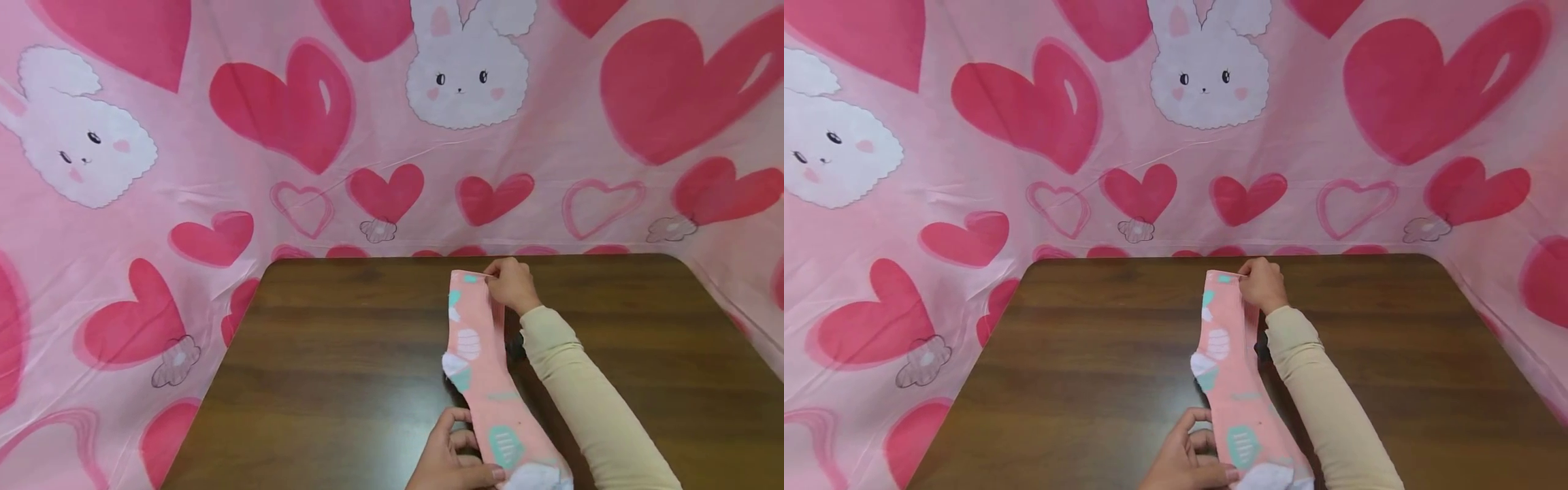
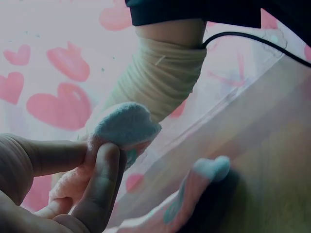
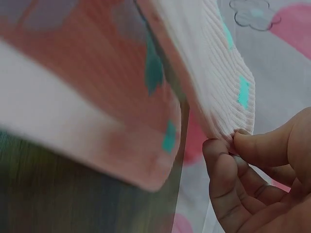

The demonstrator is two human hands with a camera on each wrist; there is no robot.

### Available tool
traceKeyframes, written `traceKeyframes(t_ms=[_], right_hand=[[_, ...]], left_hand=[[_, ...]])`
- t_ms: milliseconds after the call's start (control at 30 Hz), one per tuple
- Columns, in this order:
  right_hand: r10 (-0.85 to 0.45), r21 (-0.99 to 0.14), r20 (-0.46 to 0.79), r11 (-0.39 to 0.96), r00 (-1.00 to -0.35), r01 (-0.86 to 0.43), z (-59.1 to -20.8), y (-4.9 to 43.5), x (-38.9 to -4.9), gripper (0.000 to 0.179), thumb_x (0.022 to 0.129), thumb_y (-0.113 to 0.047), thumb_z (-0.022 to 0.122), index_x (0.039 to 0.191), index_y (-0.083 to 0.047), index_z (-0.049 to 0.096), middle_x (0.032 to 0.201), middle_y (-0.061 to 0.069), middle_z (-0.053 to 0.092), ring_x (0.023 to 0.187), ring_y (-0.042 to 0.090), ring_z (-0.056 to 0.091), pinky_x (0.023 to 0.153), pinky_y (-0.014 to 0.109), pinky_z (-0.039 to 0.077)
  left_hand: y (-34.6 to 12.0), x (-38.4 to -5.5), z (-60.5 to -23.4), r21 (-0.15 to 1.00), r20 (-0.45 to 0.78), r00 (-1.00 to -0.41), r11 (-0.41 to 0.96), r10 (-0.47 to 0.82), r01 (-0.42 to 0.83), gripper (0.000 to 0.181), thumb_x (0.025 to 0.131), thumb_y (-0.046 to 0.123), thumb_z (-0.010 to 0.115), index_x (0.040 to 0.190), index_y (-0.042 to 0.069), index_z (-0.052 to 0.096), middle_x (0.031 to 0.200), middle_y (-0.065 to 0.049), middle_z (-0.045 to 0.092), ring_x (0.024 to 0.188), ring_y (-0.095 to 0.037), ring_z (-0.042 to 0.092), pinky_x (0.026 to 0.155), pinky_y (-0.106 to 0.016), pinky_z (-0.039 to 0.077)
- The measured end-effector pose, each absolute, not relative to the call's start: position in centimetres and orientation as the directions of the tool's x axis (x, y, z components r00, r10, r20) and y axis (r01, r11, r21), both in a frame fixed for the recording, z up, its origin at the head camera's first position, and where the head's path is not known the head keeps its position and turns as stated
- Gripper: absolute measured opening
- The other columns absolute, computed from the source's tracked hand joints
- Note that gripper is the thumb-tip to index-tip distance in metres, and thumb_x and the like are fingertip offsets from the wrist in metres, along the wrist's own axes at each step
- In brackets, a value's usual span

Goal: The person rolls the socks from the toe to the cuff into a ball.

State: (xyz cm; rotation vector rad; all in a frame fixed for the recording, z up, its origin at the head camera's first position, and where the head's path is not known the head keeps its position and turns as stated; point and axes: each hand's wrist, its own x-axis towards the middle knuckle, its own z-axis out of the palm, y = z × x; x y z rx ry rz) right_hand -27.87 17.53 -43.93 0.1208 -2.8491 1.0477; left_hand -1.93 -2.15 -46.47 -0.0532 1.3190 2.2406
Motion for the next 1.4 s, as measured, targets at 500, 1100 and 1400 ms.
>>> traceKeyframes(t_ms=[500, 1100, 1400], right_hand=[[-0.008, -0.636, 0.116, 0.768, -0.993, -0.08, -44.5, 19.6, -27.1, 0.016, 0.09, -0.01, 0.063, 0.095, 0.0, 0.075, 0.081, 0.012, 0.067, 0.088, 0.039, 0.057, 0.075, 0.05, 0.047], [0.013, -0.639, 0.068, 0.768, -0.998, -0.034, -46.6, 20.3, -26.4, 0.016, 0.09, -0.011, 0.063, 0.091, 0.001, 0.074, 0.085, 0.014, 0.068, 0.089, 0.04, 0.058, 0.077, 0.052, 0.048], [0.021, -0.651, 0.044, 0.759, -0.999, -0.013, -47.3, 20.0, -26.6, 0.016, 0.089, -0.01, 0.063, 0.094, 0.002, 0.074, 0.09, 0.018, 0.069, 0.091, 0.04, 0.059, 0.08, 0.053, 0.049]], left_hand=[[-0.6, -1.8, -47.7, 0.776, -0.321, -0.819, -0.364, 0.476, -0.516, 0.061, 0.075, -0.004, 0.08, 0.123, 0.007, 0.045, 0.097, -0.014, 0.067, 0.077, -0.022, 0.069, 0.069, -0.03, 0.055], [-0.2, -1.7, -49.7, 0.796, -0.309, -0.794, -0.315, 0.523, -0.517, 0.053, 0.078, -0.002, 0.079, 0.119, 0.01, 0.046, 0.093, -0.01, 0.067, 0.075, -0.022, 0.067, 0.074, -0.032, 0.054], [-0.1, -1.6, -50.6, 0.796, -0.279, -0.807, -0.345, 0.52, -0.497, 0.052, 0.077, -0.007, 0.077, 0.116, 0.009, 0.045, 0.088, -0.009, 0.067, 0.071, -0.019, 0.066, 0.074, -0.029, 0.054]])
